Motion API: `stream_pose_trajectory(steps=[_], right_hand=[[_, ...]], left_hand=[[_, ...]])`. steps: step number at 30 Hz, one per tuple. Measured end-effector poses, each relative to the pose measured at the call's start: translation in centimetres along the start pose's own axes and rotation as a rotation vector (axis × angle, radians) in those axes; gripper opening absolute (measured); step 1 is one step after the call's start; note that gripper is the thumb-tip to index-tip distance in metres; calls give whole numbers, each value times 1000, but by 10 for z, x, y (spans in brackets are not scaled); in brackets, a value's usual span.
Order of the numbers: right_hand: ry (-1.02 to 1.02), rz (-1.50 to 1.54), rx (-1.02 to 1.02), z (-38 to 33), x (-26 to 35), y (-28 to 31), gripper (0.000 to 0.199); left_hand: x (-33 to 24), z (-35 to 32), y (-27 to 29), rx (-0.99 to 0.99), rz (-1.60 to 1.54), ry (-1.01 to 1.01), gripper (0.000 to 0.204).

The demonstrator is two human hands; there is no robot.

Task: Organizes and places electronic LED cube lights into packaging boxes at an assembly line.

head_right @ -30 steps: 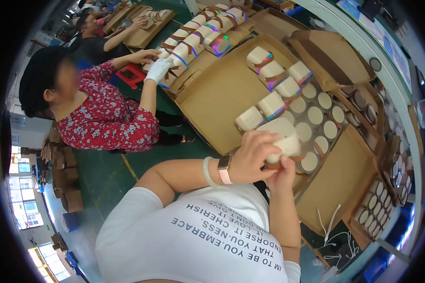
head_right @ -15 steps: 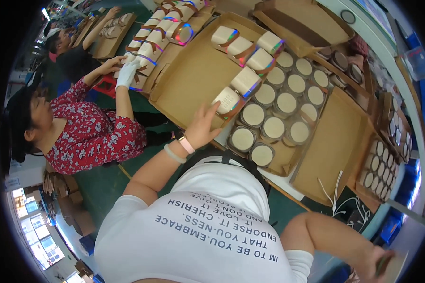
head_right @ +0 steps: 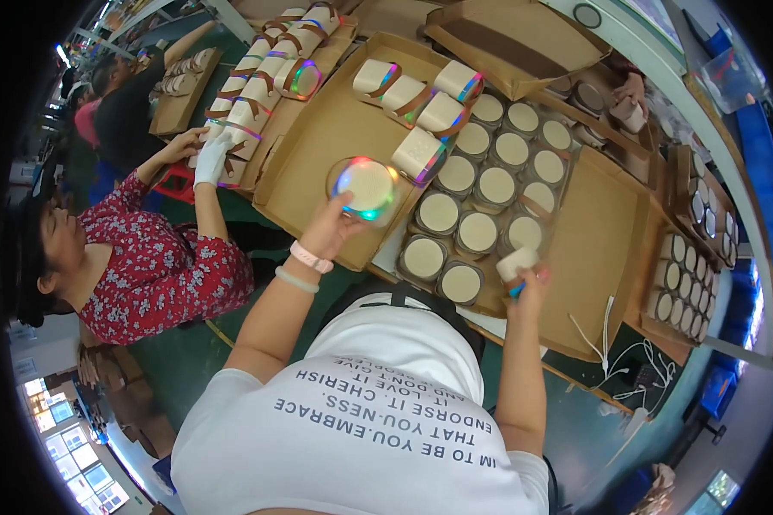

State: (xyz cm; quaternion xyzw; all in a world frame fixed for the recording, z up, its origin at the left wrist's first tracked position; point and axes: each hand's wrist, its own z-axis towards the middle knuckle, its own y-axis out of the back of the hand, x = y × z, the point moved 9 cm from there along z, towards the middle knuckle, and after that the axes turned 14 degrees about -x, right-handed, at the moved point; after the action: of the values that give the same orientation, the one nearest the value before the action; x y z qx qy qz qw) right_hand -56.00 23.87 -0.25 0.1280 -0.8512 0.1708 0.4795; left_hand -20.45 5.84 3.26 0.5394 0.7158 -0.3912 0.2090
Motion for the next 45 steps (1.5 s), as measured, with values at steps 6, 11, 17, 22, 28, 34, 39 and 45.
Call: stream_pose_trajectory(steps=[6,11,17,22,28,34,39,45], right_hand=[[1117,-1215,-125,-48,27,-17,86],[963,-1575,183,-42,-27,-13,86],[988,-1568,437,-32,-37,-12,87],[1004,-1711,614,-27,-47,-12,86],[1088,-1815,689,-36,-53,-21,85],[1070,-1972,549,-57,-39,-49,80],[786,-913,869,-145,11,-167,85],[-75,55,703,-171,-25,-239,87]], left_hand=[[-14,-55,-37,221,-733,312,51],[-6,-65,-47,284,-903,407,50],[0,-67,-44,525,-966,479,60],[-23,-64,-29,476,-674,85,64],[-75,-62,14,7,192,-814,87],[-77,-67,14,-80,344,-1016,80],[-75,-76,-17,-102,363,-1085,83],[-62,-98,-49,-184,609,-1110,79]])
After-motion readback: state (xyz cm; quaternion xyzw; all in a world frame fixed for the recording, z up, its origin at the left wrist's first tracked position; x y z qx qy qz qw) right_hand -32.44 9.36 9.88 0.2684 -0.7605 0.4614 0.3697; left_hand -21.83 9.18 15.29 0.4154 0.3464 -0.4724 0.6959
